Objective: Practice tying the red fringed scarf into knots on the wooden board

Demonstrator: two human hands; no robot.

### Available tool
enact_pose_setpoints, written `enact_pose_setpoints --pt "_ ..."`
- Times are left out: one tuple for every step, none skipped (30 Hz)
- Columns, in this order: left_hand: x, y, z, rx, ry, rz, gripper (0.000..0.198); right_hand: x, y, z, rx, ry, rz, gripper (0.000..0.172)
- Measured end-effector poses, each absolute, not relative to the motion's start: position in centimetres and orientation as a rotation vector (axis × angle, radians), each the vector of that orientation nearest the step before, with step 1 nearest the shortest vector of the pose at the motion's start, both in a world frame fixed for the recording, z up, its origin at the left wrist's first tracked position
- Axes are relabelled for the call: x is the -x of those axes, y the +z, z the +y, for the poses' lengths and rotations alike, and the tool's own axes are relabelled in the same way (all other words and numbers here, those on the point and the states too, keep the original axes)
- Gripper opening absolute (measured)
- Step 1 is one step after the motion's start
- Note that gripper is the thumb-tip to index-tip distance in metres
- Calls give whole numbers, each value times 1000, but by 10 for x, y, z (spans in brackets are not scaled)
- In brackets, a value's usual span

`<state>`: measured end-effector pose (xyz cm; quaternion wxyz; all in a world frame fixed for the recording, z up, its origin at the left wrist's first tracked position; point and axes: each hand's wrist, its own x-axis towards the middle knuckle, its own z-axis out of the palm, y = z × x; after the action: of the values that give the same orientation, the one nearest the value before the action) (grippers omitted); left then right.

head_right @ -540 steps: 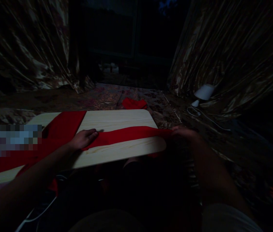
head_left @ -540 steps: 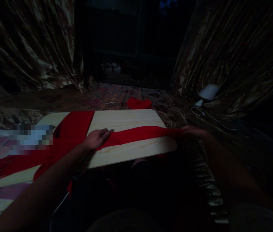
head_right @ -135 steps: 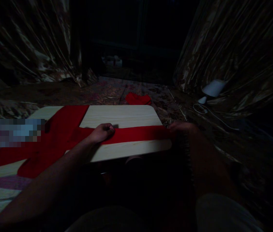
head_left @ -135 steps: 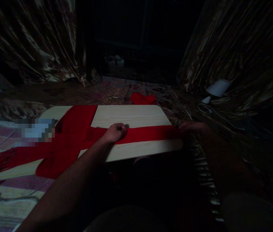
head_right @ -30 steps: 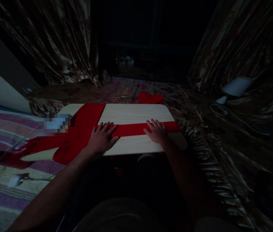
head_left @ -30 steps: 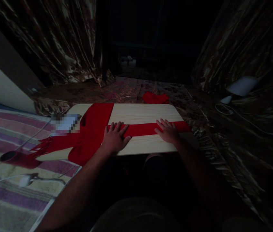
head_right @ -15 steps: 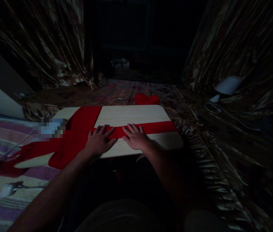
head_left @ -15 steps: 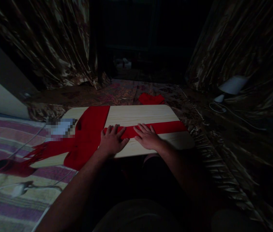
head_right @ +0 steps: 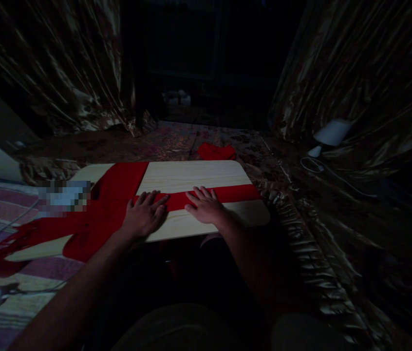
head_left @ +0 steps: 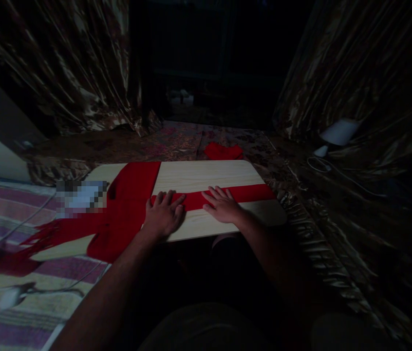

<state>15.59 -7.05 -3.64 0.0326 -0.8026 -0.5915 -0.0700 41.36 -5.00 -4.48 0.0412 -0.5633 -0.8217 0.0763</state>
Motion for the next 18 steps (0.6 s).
enact_pose_setpoints --pt "-156 -36 -71 2473 -216 -1820 58 -425 -47 -50 1742 209 -2508 64" --pt "-156 -36 -71 2476 -217 -1822 58 -438 -49 -51 1768 176 -2492 64" --pt "-156 -36 -70 2479 -216 -1825 58 -451 -51 -51 1800 138 -2471 63" --pt "-156 -36 -70 2481 -215 -1828 58 -465 -53 -52 1840 92 -2442 62" --pt "-157 -37 -70 2480 -218 -1831 58 -479 -55 -52 1884 41 -2406 61" --pt "-157 -37 -70 2477 -221 -1834 58 -494 -57 -51 1930 -8 -2367 60" --pt "-158 -37 -70 2472 -225 -1836 58 -509 -59 -50 1978 -54 -2326 60" --pt "-158 -37 -70 2466 -227 -1836 58 -524 -61 -49 2028 -93 -2285 61" --pt "-159 -37 -71 2460 -229 -1834 58 -540 -63 -47 2080 -125 -2241 61" --pt "-159 -37 -71 2454 -231 -1832 58 -555 -65 -45 2122 -148 -2212 60" --pt "-159 -38 -71 2448 -232 -1827 58 -569 -67 -42 2142 -166 -2205 58" --pt "-159 -38 -71 2444 -234 -1821 58 -583 -68 -39 2126 -174 -2237 53" --pt "-159 -39 -70 2442 -238 -1813 59 -596 -70 -36 2068 -168 -2308 49" --pt "-158 -40 -70 2442 -243 -1805 59 -607 -71 -33 2035 -154 -2326 46" --pt "-158 -41 -70 2444 -247 -1797 59 -617 -71 -31 2020 -129 -2308 46" --pt "-157 -42 -69 2447 -250 -1793 60 -626 -70 -29 2026 -103 -2246 47" --pt "-157 -43 -68 2450 -252 -1792 60 -633 -69 -28 2048 -78 -2149 50" --pt "-156 -43 -68 2453 -251 -1796 60 -639 -68 -29 2073 -56 -2042 52"
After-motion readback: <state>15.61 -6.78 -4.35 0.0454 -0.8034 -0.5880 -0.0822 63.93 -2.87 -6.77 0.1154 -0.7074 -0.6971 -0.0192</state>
